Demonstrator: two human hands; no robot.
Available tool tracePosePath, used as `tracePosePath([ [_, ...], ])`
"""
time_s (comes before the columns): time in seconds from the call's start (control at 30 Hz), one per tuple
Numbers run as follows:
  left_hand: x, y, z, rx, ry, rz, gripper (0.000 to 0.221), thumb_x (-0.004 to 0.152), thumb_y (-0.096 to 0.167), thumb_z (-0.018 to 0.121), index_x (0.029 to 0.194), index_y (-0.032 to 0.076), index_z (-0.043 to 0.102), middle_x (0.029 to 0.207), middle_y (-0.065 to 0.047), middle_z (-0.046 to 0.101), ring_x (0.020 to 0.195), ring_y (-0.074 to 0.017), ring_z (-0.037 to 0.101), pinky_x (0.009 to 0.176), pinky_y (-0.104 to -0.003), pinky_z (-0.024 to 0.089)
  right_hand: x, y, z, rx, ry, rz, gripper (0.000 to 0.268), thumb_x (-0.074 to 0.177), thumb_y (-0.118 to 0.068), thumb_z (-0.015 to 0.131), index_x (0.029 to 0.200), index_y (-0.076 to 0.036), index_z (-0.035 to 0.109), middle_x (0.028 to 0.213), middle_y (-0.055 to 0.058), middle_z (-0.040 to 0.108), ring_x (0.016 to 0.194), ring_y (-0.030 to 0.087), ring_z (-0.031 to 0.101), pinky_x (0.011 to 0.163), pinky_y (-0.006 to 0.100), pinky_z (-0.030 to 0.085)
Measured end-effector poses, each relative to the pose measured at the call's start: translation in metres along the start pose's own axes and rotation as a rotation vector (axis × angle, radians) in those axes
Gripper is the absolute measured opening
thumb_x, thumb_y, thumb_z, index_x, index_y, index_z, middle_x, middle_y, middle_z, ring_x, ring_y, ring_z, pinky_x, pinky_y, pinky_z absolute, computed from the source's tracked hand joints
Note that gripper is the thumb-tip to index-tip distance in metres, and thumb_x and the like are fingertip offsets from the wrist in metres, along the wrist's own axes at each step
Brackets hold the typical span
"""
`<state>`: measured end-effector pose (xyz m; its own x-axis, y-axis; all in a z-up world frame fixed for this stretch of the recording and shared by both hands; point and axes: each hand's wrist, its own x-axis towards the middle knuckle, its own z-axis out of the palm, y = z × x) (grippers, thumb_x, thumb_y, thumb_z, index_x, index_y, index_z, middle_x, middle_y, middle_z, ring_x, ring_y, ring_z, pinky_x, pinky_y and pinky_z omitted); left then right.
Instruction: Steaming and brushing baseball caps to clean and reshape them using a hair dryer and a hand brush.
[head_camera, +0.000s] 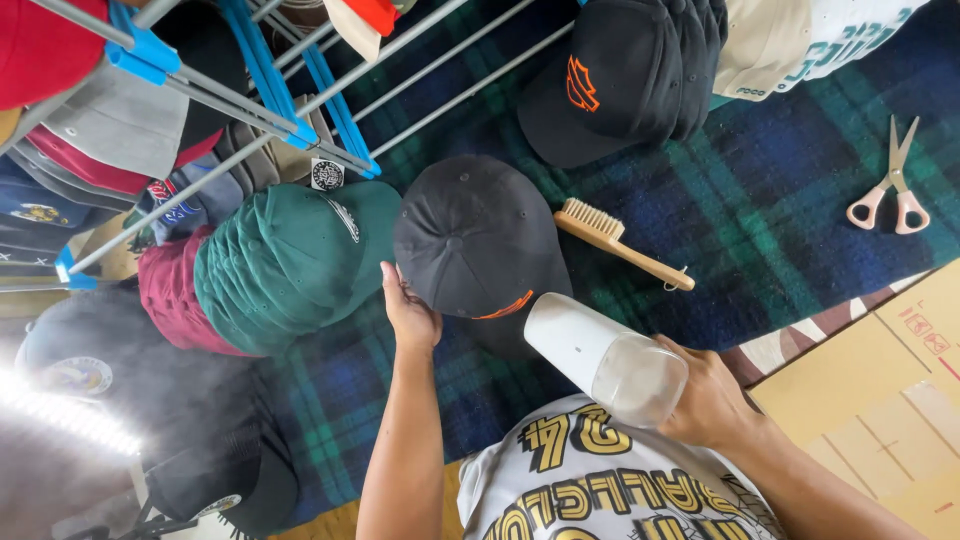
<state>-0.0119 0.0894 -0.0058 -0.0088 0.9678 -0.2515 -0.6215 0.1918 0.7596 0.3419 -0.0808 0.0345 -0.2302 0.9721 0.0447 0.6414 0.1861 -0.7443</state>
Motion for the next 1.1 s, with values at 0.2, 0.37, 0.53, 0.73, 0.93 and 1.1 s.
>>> tracePosePath([
  [0.2, -0.004, 0.007, 0.006, 0.023, -0.088, 0.004, 0.07, 0.105, 0.058, 0.031, 0.149, 0.007, 0.052, 0.145, -0.017, 0.06, 0.138, -0.0366, 0.054, 0.117, -0.05, 0.045, -0.012, 0.076, 0.022, -0.302, 0.063, 0.146, 0.011, 0.079, -0.023, 0.057, 0.082, -0.013, 0.053, 0.06, 0.006, 0.056, 0.051, 0.033, 0.057, 0.047, 0.04, 0.049],
  [0.37, -0.001, 0.013, 0.008, 0.018, -0.049, -0.03, 0.073, 0.104, 0.06, 0.031, 0.147, 0.006, 0.054, 0.143, -0.017, 0.062, 0.136, -0.0366, 0.055, 0.116, -0.049, 0.045, -0.005, 0.006, -0.003, -0.038, -0.03, 0.196, 0.056, 0.067, -0.036, 0.083, 0.111, -0.005, 0.066, 0.078, 0.005, 0.076, 0.061, 0.02, 0.077, 0.051, 0.03, 0.064],
  [0.53, 0.011, 0.021, -0.013, -0.045, -0.129, -0.065, 0.084, 0.1, 0.068, 0.029, 0.153, 0.005, 0.046, 0.148, -0.021, 0.056, 0.142, -0.0388, 0.049, 0.119, -0.053, 0.039, 0.016, -0.064, -0.007, -0.177, -0.103, -0.213, 0.053, 0.07, -0.013, 0.07, 0.121, 0.002, 0.063, 0.113, 0.011, 0.075, 0.084, 0.024, 0.078, 0.061, 0.037, 0.066],
  [0.73, 0.014, 0.057, -0.004, 0.158, -0.154, -0.163, 0.099, 0.091, 0.08, 0.024, 0.141, 0.004, 0.062, 0.056, -0.003, 0.048, 0.059, -0.0152, 0.045, 0.068, -0.023, 0.038, 0.053, -0.137, 0.01, -0.327, -0.208, -0.248, 0.047, 0.084, -0.036, 0.077, 0.118, -0.01, 0.058, 0.093, 0.004, 0.068, 0.073, 0.025, 0.071, 0.059, 0.042, 0.058],
  [0.93, 0.012, 0.075, 0.007, 0.337, -0.29, -0.192, 0.109, 0.087, 0.083, 0.015, 0.146, 0.001, 0.057, 0.079, -0.004, 0.064, 0.076, -0.017, 0.049, 0.081, -0.025, 0.038, 0.061, -0.146, 0.017, -0.515, -0.053, -0.445, 0.047, 0.102, -0.049, 0.061, 0.119, -0.005, 0.061, 0.086, 0.005, 0.064, 0.062, 0.021, 0.065, 0.05, 0.034, 0.054],
  [1.1, 0.016, 0.053, -0.01, 0.216, -0.198, -0.147, 0.102, 0.094, 0.076, 0.017, 0.149, -0.002, 0.052, 0.063, -0.005, 0.056, 0.084, -0.0222, 0.062, 0.092, -0.025, 0.043, 0.033, -0.102, -0.013, -0.352, -0.089, -0.239, 0.038, 0.076, -0.021, 0.063, 0.112, -0.008, 0.065, 0.086, 0.002, 0.069, 0.073, 0.024, 0.071, 0.061, 0.037, 0.057],
])
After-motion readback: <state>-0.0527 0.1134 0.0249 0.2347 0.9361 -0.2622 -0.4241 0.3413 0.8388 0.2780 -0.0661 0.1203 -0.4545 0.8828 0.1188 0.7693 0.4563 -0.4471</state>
